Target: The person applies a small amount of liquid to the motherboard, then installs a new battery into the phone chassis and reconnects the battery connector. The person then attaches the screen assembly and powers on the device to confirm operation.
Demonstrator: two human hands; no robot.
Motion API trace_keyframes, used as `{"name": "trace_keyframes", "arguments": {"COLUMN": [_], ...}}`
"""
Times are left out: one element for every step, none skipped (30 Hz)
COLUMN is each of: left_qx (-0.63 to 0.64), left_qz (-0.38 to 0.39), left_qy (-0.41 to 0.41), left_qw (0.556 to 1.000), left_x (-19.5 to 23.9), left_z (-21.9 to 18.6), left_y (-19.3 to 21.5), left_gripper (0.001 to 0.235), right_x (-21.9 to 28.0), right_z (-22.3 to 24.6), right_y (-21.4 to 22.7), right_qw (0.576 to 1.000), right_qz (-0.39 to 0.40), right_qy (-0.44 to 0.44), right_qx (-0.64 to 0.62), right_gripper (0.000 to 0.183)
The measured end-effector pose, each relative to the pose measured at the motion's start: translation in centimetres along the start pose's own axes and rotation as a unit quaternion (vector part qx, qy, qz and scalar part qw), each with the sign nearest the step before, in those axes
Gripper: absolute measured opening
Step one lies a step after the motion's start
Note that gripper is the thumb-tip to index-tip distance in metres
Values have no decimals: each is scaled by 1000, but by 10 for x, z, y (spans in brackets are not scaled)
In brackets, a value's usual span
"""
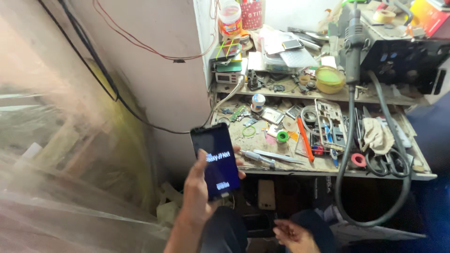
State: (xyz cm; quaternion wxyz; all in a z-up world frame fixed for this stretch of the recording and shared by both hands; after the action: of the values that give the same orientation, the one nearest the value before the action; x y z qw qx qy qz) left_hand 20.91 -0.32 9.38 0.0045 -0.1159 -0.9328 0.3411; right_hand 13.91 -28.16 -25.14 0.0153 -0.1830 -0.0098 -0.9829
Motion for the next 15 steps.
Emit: {"name": "trace_keyframes", "arguments": {"left_qx": [-4, -8, -12, -18, -24, -31, -21, -12, -4, -9, -16, -23, -20, -18, -16], "left_qz": [6, 12, 20, 20, 23, 25, 45, 65, 82, 73, 65, 57, 48, 39, 31], "left_qy": [-4, -9, -13, -7, -4, -1, -2, -4, -6, -14, -24, -34, -29, -24, -18], "left_qw": [1000, 1000, 1000, 1000, 999, 999, 999, 998, 997, 997, 997, 998, 998, 999, 999], "left_x": [-7, -16, -24, -30, -37, -43, -48, -54, -58, -62, -67, -71, -76, -80, -85], "left_z": [-3, -7, -10, -9, -10, -10, -10, -9, -8, -8, -9, -9, -9, -8, -8], "left_y": [0, 1, -1, -2, -4, -6, -10, -14, -16, -14, -11, -8, -6, -4, -3], "left_gripper": [82, 86, 91, 92, 94, 95, 96, 96, 97, 95, 94, 93, 93, 93, 93], "right_x": [-3, -7, -8, -4, -4, -3, -4, -6, -8, -9, -12, -15, -21, -30, -37], "right_z": [-14, -24, -30, -32, -30, -27, -27, -29, -32, -35, -40, -44, -52, -55, -57], "right_y": [1, 0, -4, -7, -8, -10, -11, -12, -13, -15, -20, -25, -26, -26, -27], "right_qw": [1000, 1000, 999, 999, 997, 994, 993, 992, 992, 992, 992, 992, 994, 993, 992], "right_qz": [9, 18, 27, 23, 19, 15, 14, 12, 13, 20, 26, 33, 26, 22, 15], "right_qy": [-5, -9, -12, 0, 15, 30, 28, 25, 22, 29, 37, 45, 20, 9, -6], "right_qx": [6, 11, 16, 45, 75, 104, 112, 119, 127, 122, 116, 110, 104, 115, 125], "right_gripper": [42, 41, 40, 39, 38, 38, 37, 37, 37, 37, 38, 38, 38, 38, 37]}}
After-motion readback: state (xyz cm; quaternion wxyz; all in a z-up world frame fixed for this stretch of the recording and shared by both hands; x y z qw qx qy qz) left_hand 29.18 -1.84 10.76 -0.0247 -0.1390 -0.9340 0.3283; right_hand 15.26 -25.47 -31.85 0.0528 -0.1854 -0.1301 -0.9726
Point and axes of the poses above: each hand's wrist, its own x-axis away from the middle knuckle, its own y-axis out of the back of the hand, z = x × y, the point moved 9 cm from there along -x, towards the middle knuckle, and after that the axes turned 3 degrees about -x, right-handed, at the moved point
